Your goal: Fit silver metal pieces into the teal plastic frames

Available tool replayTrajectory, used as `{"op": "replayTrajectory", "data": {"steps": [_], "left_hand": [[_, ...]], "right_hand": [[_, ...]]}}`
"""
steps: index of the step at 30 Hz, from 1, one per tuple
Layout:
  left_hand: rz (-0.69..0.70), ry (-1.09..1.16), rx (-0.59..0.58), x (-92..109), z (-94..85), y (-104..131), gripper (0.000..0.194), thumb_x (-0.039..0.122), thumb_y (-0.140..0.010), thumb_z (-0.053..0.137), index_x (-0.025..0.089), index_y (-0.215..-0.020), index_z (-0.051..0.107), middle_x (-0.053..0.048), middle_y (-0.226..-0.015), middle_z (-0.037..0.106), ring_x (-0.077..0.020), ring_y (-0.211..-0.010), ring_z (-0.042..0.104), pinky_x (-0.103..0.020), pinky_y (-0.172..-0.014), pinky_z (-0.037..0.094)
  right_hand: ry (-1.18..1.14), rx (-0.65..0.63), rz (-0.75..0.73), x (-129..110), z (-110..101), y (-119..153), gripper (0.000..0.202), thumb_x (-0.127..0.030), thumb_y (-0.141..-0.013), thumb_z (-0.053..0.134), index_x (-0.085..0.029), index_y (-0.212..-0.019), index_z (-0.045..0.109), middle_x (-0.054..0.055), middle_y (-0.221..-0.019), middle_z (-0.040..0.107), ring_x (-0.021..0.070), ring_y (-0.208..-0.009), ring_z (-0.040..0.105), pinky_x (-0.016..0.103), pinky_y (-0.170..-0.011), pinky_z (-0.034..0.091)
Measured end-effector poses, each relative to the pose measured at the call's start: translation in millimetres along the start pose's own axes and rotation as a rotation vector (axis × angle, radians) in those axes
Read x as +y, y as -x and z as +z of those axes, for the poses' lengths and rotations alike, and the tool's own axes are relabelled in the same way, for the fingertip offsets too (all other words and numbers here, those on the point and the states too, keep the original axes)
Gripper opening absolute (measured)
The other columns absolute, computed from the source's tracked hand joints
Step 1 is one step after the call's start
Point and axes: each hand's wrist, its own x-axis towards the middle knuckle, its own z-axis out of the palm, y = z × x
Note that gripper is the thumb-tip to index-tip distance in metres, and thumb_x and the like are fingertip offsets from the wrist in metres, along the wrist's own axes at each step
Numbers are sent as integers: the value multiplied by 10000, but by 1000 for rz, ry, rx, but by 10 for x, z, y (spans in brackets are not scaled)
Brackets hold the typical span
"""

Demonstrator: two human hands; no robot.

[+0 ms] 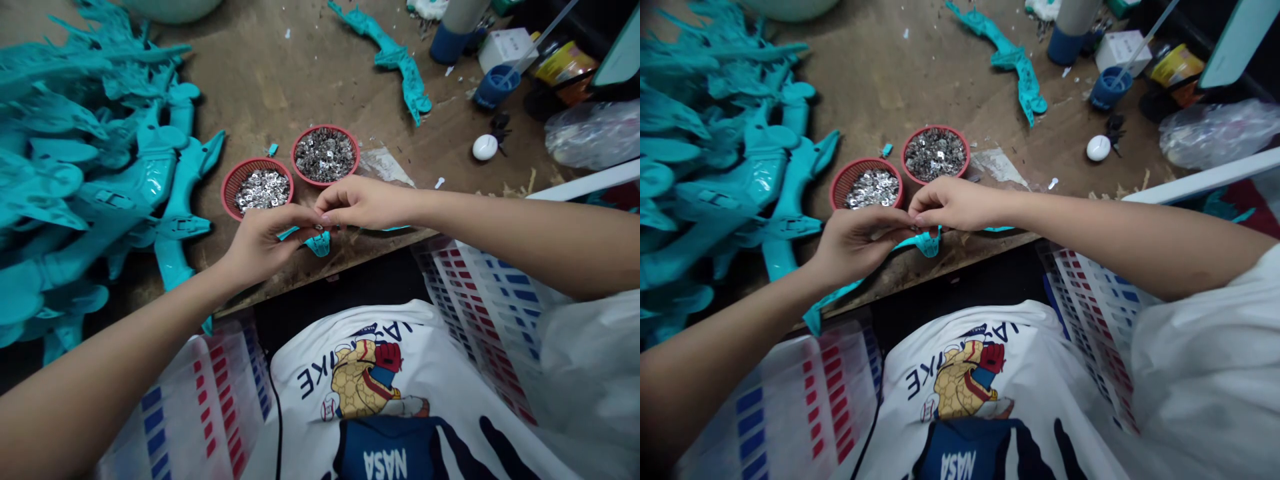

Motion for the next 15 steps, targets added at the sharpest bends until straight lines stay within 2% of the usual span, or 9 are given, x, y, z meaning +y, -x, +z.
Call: {"op": "replayTrajectory", "data": {"steps": [3,7,11,15], "left_hand": [[25,-17,35,-14,11,5,84,293,-1034,835,222,-1077,820,-34,-1009,872,-176,-890,832,-270,-852,662],[89,-96,14,-35,-20,-2,67,269,-1058,803,229,-1101,836,-24,-997,881,-164,-852,835,-255,-822,651],[139,-149,24,-31,-49,-12,136,252,-1090,788,298,-1182,877,10,-1028,913,-148,-833,849,-233,-772,635],[103,-171,57,10,-12,-17,115,295,-1114,774,345,-1136,875,30,-1068,920,-161,-844,846,-276,-769,624]], "right_hand": [[19,12,-22,-23,9,6,104,-134,-1106,680,-173,-1026,734,-15,-917,731,153,-851,645,292,-868,493],[31,46,-28,-81,84,37,164,-68,-1111,603,-193,-1033,675,-16,-906,717,171,-831,648,287,-816,482],[-44,98,22,-100,177,39,202,-60,-1137,534,-218,-1034,607,-16,-880,686,184,-801,648,284,-767,481],[-29,227,29,-79,258,23,217,-42,-1119,531,-237,-1025,555,-26,-872,649,180,-786,618,283,-742,455]]}}
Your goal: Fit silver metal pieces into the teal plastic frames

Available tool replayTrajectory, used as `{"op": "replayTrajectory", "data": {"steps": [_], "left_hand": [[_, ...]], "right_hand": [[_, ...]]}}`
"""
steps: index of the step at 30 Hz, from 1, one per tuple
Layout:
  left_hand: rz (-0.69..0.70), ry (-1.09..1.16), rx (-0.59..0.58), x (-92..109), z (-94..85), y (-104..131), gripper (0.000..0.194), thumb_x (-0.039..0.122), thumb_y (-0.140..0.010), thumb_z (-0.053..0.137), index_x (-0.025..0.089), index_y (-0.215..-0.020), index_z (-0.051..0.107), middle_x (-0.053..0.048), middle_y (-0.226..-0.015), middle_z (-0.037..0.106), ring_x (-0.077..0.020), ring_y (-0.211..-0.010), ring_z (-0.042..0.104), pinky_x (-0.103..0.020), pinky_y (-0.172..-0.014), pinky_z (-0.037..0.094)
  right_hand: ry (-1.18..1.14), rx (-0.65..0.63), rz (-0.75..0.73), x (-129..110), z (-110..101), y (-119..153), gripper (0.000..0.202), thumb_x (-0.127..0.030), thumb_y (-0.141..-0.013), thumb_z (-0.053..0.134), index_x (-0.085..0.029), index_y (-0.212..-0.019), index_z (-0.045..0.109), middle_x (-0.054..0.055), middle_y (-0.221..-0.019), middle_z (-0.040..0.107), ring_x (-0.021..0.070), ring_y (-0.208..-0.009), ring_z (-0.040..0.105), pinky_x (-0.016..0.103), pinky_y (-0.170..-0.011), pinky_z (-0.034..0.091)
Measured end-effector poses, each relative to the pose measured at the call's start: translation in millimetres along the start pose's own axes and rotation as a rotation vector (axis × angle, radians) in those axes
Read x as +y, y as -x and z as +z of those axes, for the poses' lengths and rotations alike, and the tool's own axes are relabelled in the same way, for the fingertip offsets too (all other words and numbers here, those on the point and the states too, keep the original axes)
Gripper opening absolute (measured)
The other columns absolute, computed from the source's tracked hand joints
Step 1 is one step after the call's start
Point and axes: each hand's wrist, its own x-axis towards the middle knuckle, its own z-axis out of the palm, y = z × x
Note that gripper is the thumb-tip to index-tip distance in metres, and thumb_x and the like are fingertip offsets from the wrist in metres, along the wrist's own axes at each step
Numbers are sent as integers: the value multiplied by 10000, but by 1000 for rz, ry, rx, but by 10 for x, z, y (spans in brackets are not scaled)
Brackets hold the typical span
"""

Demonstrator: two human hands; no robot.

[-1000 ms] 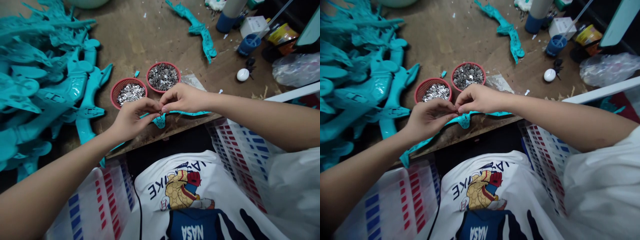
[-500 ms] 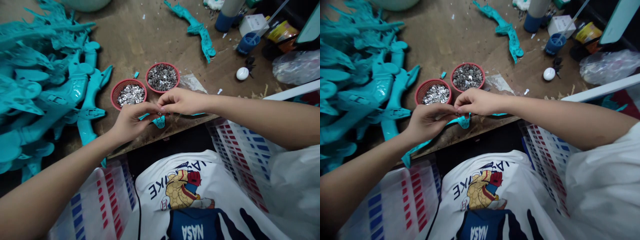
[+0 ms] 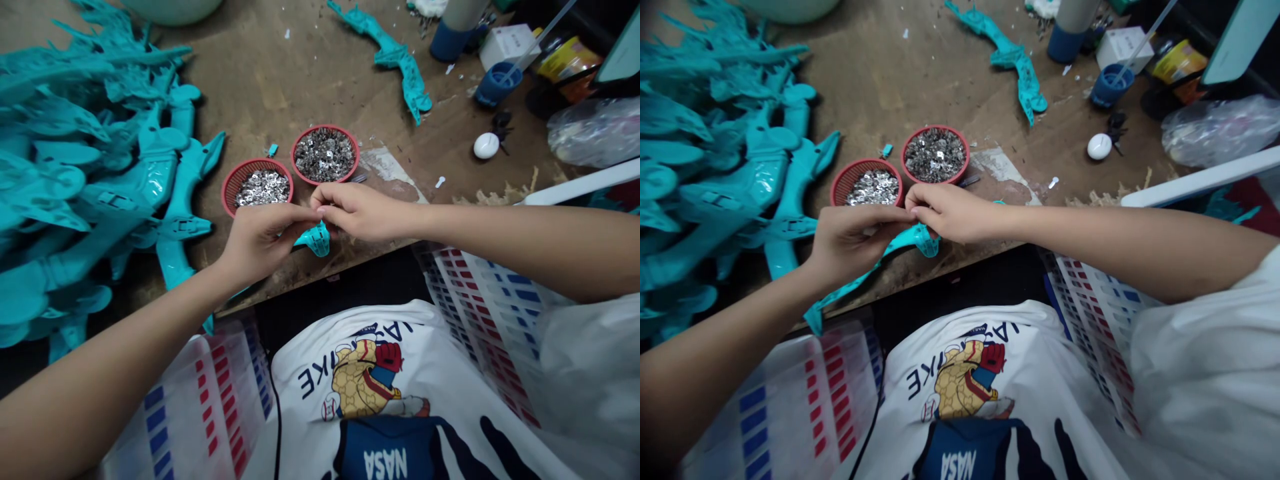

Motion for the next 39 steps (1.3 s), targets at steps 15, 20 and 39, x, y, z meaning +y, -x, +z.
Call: {"op": "replayTrajectory", "data": {"steps": [15,20,39], "left_hand": [[-132,-286,-140,-603,-388,-77,324,502,-1026,717,256,-1083,920,-118,-1379,874,-392,-1397,771,-596,-1272,598],[-358,178,-115,65,-119,-105,451,582,-1053,807,209,-1278,923,-113,-1227,912,-312,-1140,867,-462,-1096,721],[-541,713,-126,168,56,-16,605,444,-950,950,211,-1497,838,-175,-1411,866,-399,-1390,821,-542,-1136,738]], "right_hand": [[-131,196,37,196,-171,-129,168,-202,-1103,722,-225,-998,594,18,-893,730,171,-769,699,292,-753,600],[111,259,-106,127,-103,-15,69,-266,-1080,694,-217,-1051,654,28,-926,735,211,-870,696,319,-811,563],[573,149,-367,94,-239,67,161,-189,-1134,674,-203,-1231,802,73,-1173,787,279,-1083,730,426,-1021,560]]}}
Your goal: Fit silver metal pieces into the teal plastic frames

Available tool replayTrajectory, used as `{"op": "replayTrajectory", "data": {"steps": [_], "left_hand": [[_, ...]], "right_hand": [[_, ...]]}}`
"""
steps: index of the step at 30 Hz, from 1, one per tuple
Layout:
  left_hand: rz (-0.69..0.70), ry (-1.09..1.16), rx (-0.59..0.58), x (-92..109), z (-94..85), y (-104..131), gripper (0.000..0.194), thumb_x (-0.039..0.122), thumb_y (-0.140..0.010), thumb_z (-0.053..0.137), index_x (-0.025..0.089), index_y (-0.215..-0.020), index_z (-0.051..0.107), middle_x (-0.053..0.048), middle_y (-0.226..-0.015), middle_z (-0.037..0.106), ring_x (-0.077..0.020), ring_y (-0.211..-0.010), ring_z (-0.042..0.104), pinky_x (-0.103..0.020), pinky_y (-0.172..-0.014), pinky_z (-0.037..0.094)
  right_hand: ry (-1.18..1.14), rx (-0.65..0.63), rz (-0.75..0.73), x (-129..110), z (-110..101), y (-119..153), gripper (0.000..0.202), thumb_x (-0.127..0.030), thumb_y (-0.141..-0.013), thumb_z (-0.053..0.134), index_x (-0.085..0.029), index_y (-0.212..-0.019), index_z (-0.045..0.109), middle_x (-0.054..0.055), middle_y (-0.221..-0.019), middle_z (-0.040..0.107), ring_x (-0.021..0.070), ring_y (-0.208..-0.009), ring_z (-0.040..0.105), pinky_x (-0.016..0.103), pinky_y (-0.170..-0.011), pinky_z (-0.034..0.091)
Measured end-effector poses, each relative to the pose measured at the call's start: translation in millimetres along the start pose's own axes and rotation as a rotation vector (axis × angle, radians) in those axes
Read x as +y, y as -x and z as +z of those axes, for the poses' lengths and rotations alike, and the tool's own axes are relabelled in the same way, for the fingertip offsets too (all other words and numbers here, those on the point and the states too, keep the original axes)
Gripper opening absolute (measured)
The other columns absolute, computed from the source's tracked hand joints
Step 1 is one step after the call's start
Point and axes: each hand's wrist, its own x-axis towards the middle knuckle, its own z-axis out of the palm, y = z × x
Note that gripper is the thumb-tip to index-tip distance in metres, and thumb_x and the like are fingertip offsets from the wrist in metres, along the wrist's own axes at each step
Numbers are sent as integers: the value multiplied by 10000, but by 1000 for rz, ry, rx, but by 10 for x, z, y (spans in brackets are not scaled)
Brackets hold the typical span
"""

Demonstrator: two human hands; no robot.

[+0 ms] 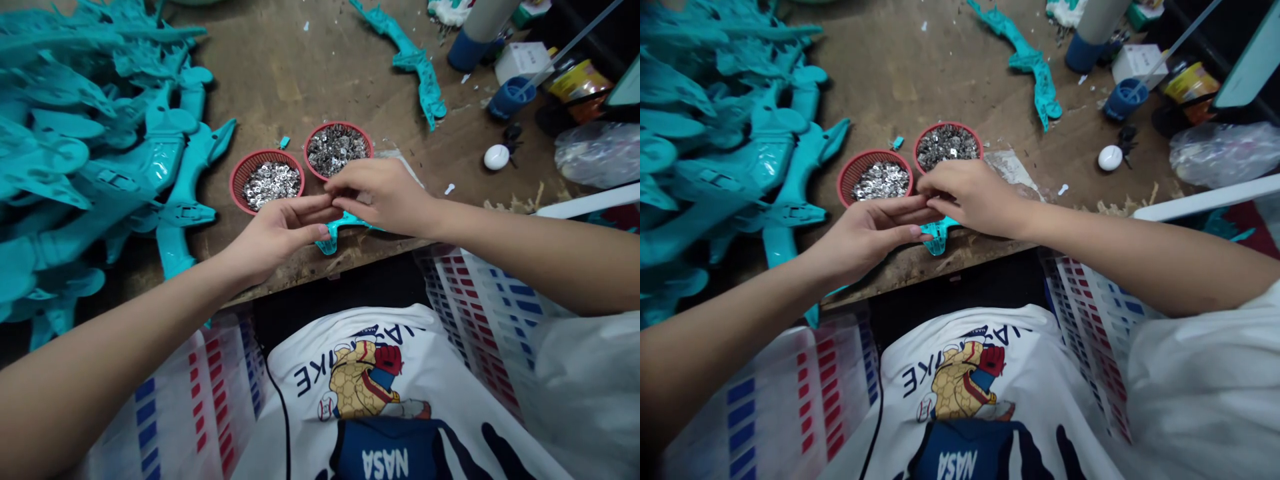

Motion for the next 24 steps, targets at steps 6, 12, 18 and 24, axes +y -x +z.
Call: {"op": "replayTrajectory", "data": {"steps": [6,12,18,24], "left_hand": [[238,-380,-114,-280,-93,-67,792,390,-1050,824,229,-1781,565,-208,-1729,673,-378,-1606,678,-579,-1322,616],[336,-1103,-405,-544,-141,-75,507,265,-1101,727,136,-1591,741,-241,-1838,525,-424,-1809,386,-663,-1507,333],[398,-1159,-459,-524,-233,-97,470,242,-1117,727,163,-1579,760,-201,-1806,585,-381,-1789,441,-577,-1507,369],[396,-1159,-491,-491,-273,-116,503,232,-1107,755,174,-1606,750,-188,-1799,592,-376,-1788,441,-568,-1508,366]], "right_hand": [[77,-208,33,264,-255,-102,169,-257,-1189,693,-237,-1185,861,59,-1170,824,298,-1119,756,447,-1043,559],[132,-588,-73,658,-220,-111,231,-185,-1153,668,-209,-1128,897,51,-1058,842,248,-982,744,392,-955,563],[120,-618,-143,680,-109,-71,237,-186,-1177,653,-199,-1122,884,46,-1028,821,215,-936,722,347,-918,538],[139,-627,-196,653,-107,-60,278,-179,-1194,620,-166,-1144,893,70,-1078,807,212,-933,705,341,-882,525]]}}
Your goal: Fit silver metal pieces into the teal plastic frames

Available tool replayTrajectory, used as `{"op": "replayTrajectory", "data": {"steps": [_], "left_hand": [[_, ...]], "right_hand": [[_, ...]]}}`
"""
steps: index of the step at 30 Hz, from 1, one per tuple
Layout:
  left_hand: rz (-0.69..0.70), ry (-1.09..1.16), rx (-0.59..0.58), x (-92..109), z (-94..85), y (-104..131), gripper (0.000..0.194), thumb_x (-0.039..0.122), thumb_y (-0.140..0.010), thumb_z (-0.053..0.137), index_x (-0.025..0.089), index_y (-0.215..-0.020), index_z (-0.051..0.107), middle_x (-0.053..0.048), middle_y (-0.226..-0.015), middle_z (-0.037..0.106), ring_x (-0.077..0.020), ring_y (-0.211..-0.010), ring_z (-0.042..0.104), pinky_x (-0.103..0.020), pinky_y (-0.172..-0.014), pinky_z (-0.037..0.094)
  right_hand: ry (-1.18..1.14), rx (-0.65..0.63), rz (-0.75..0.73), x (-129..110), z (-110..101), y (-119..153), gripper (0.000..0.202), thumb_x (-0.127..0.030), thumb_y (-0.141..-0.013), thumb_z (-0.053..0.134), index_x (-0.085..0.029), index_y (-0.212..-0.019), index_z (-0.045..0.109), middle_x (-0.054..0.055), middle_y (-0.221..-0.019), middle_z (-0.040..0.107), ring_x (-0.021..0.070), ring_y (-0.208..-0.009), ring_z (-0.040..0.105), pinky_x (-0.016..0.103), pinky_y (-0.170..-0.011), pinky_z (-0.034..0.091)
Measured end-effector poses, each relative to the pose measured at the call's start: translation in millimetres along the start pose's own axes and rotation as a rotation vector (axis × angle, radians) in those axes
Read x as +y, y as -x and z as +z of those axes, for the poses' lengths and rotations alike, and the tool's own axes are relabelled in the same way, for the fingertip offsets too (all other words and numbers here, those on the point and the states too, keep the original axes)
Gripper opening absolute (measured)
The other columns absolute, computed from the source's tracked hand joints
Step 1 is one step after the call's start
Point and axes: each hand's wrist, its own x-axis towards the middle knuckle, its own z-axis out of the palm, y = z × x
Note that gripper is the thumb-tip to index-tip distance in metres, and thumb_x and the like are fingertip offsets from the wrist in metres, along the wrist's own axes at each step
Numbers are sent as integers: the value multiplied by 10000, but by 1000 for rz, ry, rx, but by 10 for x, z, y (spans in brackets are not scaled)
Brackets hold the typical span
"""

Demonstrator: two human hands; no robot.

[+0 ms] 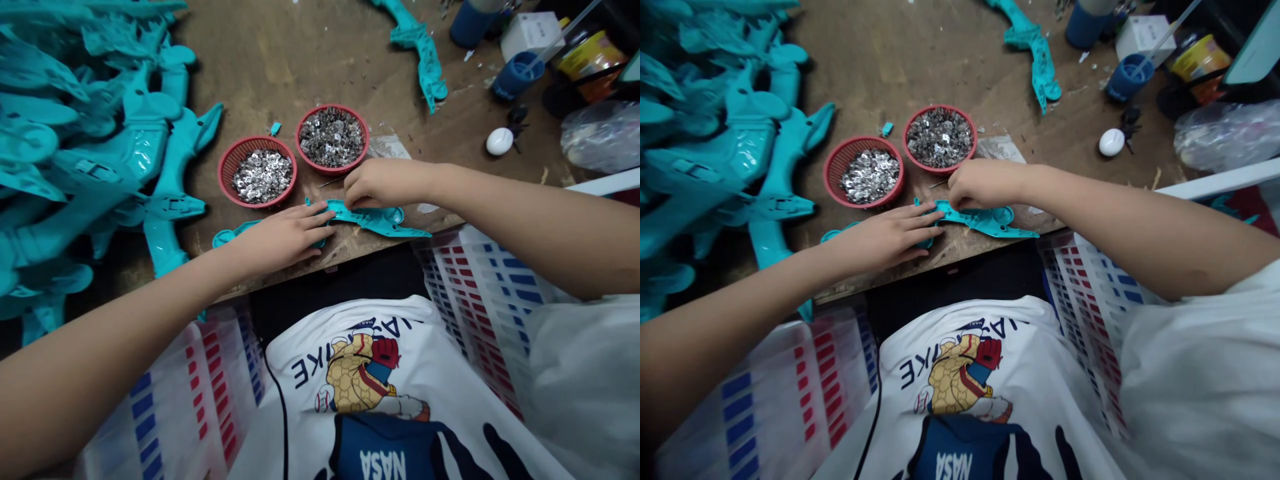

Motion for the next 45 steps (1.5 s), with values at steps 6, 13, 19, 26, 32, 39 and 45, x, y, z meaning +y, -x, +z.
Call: {"op": "replayTrajectory", "data": {"steps": [6,13,19,26,32,39,45], "left_hand": [[-13,9,-7,-12,-10,-10,514,247,-1112,761,187,-1623,744,-184,-1781,614,-380,-1771,473,-572,-1500,380],[16,-80,-50,-25,-38,-5,535,275,-1146,729,169,-1670,698,-181,-1790,610,-378,-1777,464,-573,-1496,395],[47,-140,-55,-25,-51,-4,536,307,-1162,705,169,-1680,684,-170,-1796,610,-369,-1783,459,-562,-1499,399],[43,-145,-70,-25,-61,-7,551,303,-1164,699,172,-1698,668,-159,-1808,597,-374,-1781,459,-572,-1494,407],[29,-157,-96,-27,-69,-27,553,293,-1139,744,185,-1679,698,-158,-1802,601,-388,-1776,466,-591,-1480,425],[39,-248,-101,-16,-82,-11,580,310,-1118,784,219,-1684,697,-144,-1769,648,-369,-1756,501,-544,-1468,446],[-25,-324,-110,151,-125,-2,639,383,-1120,793,173,-1706,649,-199,-1724,680,-360,-1668,605,-517,-1394,521]], "right_hand": [[-58,-5,52,2,37,-14,222,-174,-1184,700,-192,-1115,911,46,-1089,814,207,-954,725,340,-933,540],[-56,-101,68,-11,-27,4,282,-208,-1194,654,-183,-1314,907,86,-1256,826,245,-1102,747,369,-1037,533],[-39,-129,162,-75,-117,-8,239,-214,-1168,677,-166,-1320,855,82,-1204,829,256,-1058,731,364,-953,504],[52,-152,159,-132,-64,-61,247,-212,-1193,606,-159,-1239,844,112,-1237,781,271,-1063,707,367,-916,462],[-42,-210,336,-251,-73,-157,230,-195,-1162,637,-165,-1224,857,108,-1221,811,261,-1019,715,360,-860,456],[-330,-97,779,-215,-193,-149,208,-234,-1075,837,-190,-1266,905,69,-1133,875,252,-986,775,326,-873,552],[213,-72,882,-297,-226,-108,309,-274,-1123,727,-138,-1357,874,204,-1308,843,386,-1180,774,413,-949,581]]}}
